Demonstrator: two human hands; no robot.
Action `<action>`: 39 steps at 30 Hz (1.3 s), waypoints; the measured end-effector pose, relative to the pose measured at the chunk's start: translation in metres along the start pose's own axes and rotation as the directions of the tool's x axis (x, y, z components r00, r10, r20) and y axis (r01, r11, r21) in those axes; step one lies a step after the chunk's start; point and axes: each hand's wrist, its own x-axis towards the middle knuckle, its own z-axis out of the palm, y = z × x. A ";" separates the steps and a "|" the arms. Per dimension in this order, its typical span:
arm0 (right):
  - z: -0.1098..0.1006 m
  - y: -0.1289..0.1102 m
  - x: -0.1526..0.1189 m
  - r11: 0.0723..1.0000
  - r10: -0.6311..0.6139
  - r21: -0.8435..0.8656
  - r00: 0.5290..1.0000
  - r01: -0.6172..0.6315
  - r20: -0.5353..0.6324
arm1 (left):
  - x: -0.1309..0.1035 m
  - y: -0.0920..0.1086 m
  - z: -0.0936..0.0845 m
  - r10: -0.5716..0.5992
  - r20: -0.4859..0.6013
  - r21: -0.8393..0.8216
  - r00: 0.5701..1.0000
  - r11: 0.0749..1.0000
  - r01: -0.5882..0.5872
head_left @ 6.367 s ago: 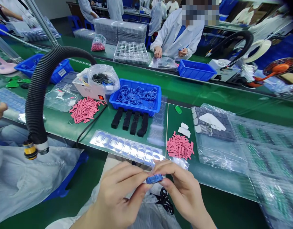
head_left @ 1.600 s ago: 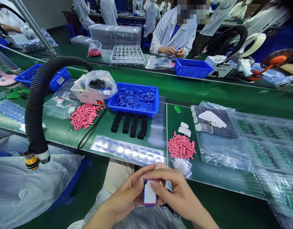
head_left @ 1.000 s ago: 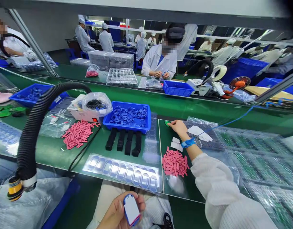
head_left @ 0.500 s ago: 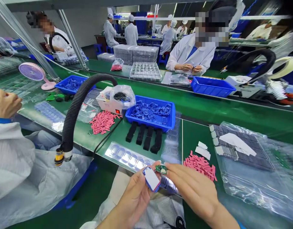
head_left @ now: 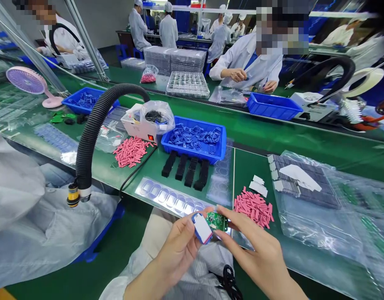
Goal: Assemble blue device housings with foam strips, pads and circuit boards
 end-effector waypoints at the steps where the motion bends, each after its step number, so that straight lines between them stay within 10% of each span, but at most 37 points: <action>1: 0.000 0.000 0.001 1.000 -0.004 0.001 1.000 0.004 0.028 | 0.000 0.000 -0.001 -0.005 0.001 0.011 1.000 1.000 0.005; 10: -0.016 -0.007 0.017 0.973 0.193 0.113 0.977 -0.202 0.091 | 0.001 0.005 -0.002 0.109 -0.108 0.171 0.988 0.981 -0.089; 21: -0.020 -0.019 0.030 0.985 0.028 0.161 0.986 -0.055 0.167 | -0.002 0.011 -0.002 0.377 0.040 0.458 0.925 0.816 -0.352; 39: -0.022 -0.018 0.023 0.996 -0.087 0.008 0.972 0.088 0.220 | -0.001 0.008 -0.006 0.498 0.046 0.630 0.866 0.659 -0.412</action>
